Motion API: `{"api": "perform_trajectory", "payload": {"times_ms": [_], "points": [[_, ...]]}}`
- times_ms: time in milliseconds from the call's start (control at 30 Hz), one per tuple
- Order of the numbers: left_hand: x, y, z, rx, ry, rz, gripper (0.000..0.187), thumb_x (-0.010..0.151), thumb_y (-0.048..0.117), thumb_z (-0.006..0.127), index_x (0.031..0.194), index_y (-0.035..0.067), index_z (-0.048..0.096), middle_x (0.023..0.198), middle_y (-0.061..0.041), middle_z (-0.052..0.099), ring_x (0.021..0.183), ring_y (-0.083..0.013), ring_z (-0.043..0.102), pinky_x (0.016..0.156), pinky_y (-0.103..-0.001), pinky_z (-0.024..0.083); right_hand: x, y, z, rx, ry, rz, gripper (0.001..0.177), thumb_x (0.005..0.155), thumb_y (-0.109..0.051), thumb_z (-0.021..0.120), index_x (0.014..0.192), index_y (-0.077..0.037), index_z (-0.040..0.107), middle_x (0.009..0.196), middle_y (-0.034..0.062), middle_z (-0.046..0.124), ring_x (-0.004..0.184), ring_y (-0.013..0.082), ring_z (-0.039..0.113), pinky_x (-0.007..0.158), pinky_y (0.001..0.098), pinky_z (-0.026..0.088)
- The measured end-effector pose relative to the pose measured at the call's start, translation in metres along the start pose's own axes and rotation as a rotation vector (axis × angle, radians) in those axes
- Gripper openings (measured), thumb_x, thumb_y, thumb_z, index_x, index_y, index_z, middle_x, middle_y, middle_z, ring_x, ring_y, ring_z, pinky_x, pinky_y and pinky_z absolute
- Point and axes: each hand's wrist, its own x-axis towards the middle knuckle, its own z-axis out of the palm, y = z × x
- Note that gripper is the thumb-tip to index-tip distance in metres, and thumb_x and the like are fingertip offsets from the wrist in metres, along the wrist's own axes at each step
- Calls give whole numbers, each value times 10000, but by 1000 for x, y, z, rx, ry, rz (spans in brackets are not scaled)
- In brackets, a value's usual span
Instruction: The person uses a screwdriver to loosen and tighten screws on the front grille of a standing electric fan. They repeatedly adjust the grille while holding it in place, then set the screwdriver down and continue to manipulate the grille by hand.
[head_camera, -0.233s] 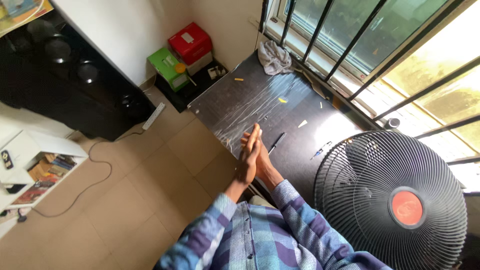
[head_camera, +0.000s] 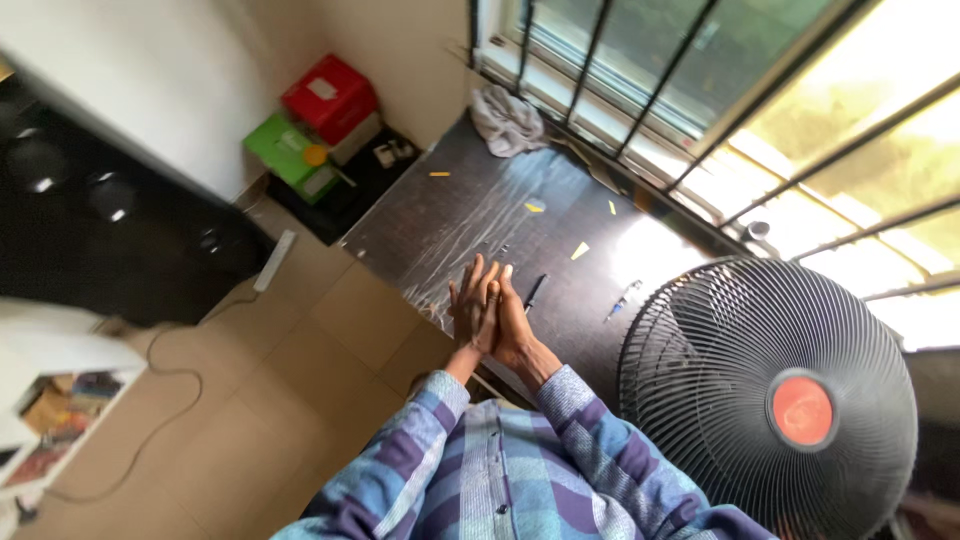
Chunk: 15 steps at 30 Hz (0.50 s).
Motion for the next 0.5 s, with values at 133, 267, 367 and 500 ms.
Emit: {"api": "perform_trajectory", "payload": {"times_ms": [133,267,367,500], "points": [[26,-30,29,82,-36,28,511,1033,451,394,1302,136,693,1491,-230,516,1401,-432,416,1162,-563,269,2,-18,-13,-34,15,-81,868,916,-771,365,1478,-120,482,1487,97,546,1372,275,513,1134,465,413],[59,-41,46,23,-50,-43,468,1045,443,461,986,81,752,1096,-172,775,1097,-358,704,986,-458,524,16,-37,-27,-163,127,-135,744,994,-653,403,1395,-51,583,1375,131,622,1264,301,545,1009,441,443],[87,-30,46,5,-180,-343,376,1016,385,577,976,75,785,895,-150,778,833,-314,750,753,-426,554,32,-52,-38,-79,208,-207,555,1004,-476,525,1338,-48,636,1335,127,661,1244,270,584,982,421,463],[124,-18,32,-54,-122,-339,204,809,283,783,889,96,802,796,-88,789,711,-227,763,674,-369,567,65,-49,-54,-344,557,-349,344,909,-244,651,1192,-68,739,1142,91,766,1065,186,691,846,371,515]]}}
